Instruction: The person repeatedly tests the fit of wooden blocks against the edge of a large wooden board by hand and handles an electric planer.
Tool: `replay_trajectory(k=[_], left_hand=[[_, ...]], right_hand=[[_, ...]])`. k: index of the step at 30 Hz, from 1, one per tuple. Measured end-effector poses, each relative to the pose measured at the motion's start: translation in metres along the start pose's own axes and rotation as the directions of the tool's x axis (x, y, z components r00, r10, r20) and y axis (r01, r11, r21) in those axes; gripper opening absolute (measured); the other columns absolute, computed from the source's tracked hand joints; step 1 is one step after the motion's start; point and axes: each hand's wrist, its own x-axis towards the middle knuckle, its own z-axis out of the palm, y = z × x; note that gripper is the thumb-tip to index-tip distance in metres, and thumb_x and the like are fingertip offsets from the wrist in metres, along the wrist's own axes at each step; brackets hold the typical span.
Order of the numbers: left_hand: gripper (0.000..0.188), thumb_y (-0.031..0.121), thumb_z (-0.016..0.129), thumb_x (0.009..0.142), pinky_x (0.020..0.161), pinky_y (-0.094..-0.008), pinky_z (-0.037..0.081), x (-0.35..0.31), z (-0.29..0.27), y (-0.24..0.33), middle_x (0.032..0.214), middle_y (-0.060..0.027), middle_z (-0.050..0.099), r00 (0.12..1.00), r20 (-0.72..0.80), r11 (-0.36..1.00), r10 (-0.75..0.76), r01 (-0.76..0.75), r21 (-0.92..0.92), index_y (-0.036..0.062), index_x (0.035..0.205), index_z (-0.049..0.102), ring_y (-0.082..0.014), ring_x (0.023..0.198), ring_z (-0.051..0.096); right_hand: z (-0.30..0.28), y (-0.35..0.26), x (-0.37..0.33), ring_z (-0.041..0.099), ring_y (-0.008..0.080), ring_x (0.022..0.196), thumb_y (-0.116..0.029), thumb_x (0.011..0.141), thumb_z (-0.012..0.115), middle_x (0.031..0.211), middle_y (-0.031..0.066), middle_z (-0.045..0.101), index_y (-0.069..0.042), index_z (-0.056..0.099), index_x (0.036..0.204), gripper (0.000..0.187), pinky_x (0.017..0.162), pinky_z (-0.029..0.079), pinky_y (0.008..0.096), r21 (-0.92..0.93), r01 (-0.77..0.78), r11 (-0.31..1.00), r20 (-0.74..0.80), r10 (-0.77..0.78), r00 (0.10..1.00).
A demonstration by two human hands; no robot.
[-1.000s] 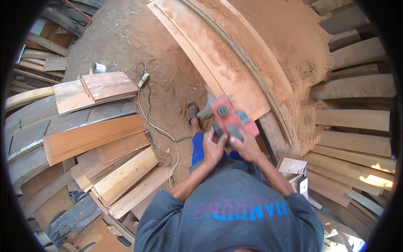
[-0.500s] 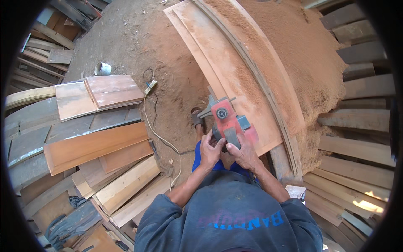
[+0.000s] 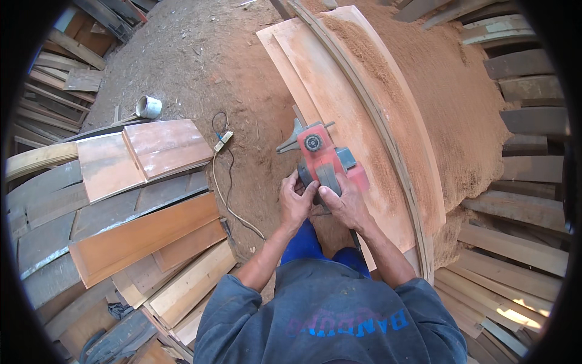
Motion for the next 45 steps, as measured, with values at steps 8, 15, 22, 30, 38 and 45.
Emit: replay_trajectory(k=[8,15,22,30,38,45], left_hand=[[0.059,0.020,0.080,0.090,0.098,-0.0359,0.055,0.070,-0.016,0.044,0.125,-0.0176,0.057,0.999,-0.027,0.998,-0.027,0.029,0.060,-0.0021,0.140,0.058,-0.0262,0.113,0.068],[0.057,0.018,0.081,0.088,0.095,-0.0353,0.057,0.145,-0.032,0.041,0.123,-0.0176,0.058,0.996,-0.061,0.998,0.059,-0.061,-0.032,-0.0048,0.137,0.060,-0.0263,0.111,0.068],[0.050,0.015,0.079,0.089,0.088,-0.0333,0.057,0.191,-0.045,0.089,0.116,-0.0159,0.068,0.997,-0.037,0.997,0.069,-0.070,-0.038,-0.0072,0.131,0.062,-0.0216,0.103,0.071],[0.039,0.017,0.077,0.092,0.080,-0.0292,0.057,0.258,-0.063,0.114,0.103,-0.0108,0.075,0.993,-0.010,0.989,0.121,-0.122,-0.080,-0.0070,0.120,0.066,-0.0140,0.092,0.070],[0.037,0.029,0.079,0.092,0.063,-0.0263,0.053,0.366,-0.096,0.119,0.086,-0.0049,0.073,0.980,-0.061,0.981,0.192,-0.192,0.008,-0.0046,0.105,0.072,-0.0085,0.074,0.065],[0.044,0.039,0.079,0.091,0.058,-0.0280,0.049,0.428,-0.132,0.154,0.079,-0.0014,0.068,0.982,-0.029,0.977,0.188,-0.184,0.105,-0.0039,0.098,0.072,-0.0079,0.066,0.057]], right_hand=[[0.009,-0.026,0.076,0.070,0.0367,0.087,-0.060,0.093,0.064,0.090,0.0260,0.067,0.005,0.061,0.102,0.066,0.078,0.053,0.0456,-0.041,0.020,0.999,-0.013,-0.021,1.000],[0.019,-0.048,0.147,0.065,0.0253,0.074,-0.055,0.095,0.063,0.078,0.0157,0.065,0.003,0.062,0.099,0.058,0.067,0.051,0.0396,-0.063,-0.008,0.998,0.001,0.008,1.000],[0.025,-0.072,0.202,0.071,0.0354,0.083,-0.062,0.093,0.063,0.085,0.0249,0.069,0.007,0.064,0.099,0.069,0.075,0.054,0.0454,-0.102,-0.009,0.995,-0.009,0.008,1.000],[0.035,-0.111,0.267,0.071,0.0354,0.082,-0.057,0.094,0.061,0.084,0.0259,0.069,0.009,0.065,0.101,0.066,0.074,0.054,0.0452,-0.135,0.042,0.990,-0.056,-0.050,0.997],[0.047,-0.154,0.351,0.071,0.0358,0.083,-0.049,0.100,0.055,0.087,0.0261,0.070,0.006,0.067,0.100,0.056,0.076,0.055,0.0467,-0.168,0.203,0.965,-0.053,-0.214,0.975],[0.064,-0.200,0.396,0.072,0.0317,0.082,-0.050,0.099,0.055,0.090,0.0223,0.072,0.004,0.068,0.101,0.056,0.075,0.057,0.0449,-0.101,0.082,0.992,0.090,-0.073,0.993]])
